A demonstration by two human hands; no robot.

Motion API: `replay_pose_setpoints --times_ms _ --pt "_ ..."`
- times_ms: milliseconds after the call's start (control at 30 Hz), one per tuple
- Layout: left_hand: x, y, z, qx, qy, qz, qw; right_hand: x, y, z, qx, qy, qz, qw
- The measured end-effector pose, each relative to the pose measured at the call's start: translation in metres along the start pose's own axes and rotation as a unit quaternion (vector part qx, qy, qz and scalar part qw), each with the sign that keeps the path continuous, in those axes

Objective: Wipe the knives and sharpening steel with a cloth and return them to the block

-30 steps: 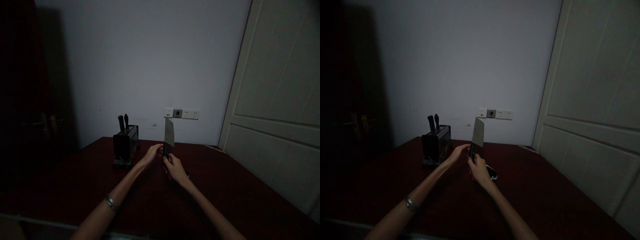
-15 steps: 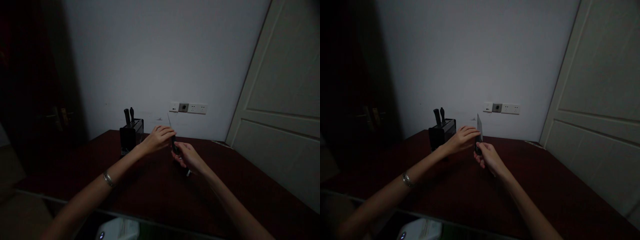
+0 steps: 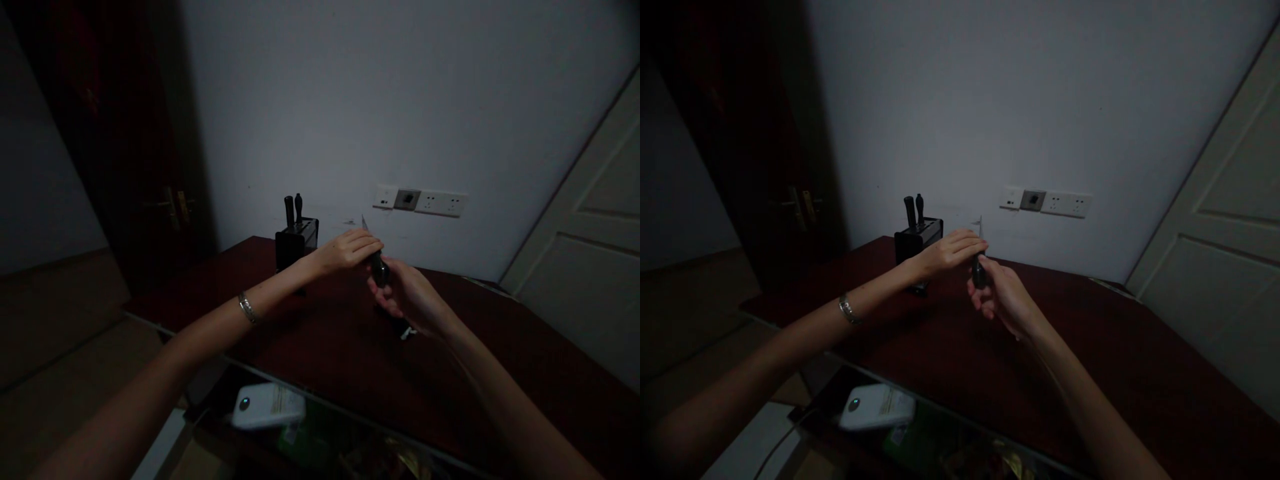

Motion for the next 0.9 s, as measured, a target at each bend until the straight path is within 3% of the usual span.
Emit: replay_pose_setpoints --times_ms 200,400,500,633,900 --pt "0.018 -0.013 -0.016 0.038 0.029 -0.002 0.999 0.011 -0.009 -0.03 0.008 0.046 -0.016 0.999" --pt "0.051 -0.035 -0.057 0.122 0.09 0.042 0.988 0.049 -0.029 -0.047 0.057 0.045 0.052 0.996" --pt "0.068 -0.051 -0.084 0.165 0.121 0.056 0.977 0.061 -0.043 -0.025 0.04 0.014 0.068 0.997" --pt "0.083 -0.072 -0.121 0.223 0.185 0.072 0.954 0.064 -0.064 0.024 -0.011 -0.017 0.063 0.998" --pt "0.098 -0.091 -0.195 0.334 0.273 0.09 0.898 0.055 -0.098 0.122 -0.155 0.061 0.031 0.985"
Point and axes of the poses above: each hand's wrist, its own y-axis away from the middle knuckle, its own x-axis out of the back of the hand, z = x × y, the point moved 4 cm from there along -y, towards the middle knuckle, and after that the axes turned 7 degrees about z, right-handed, at the moved point
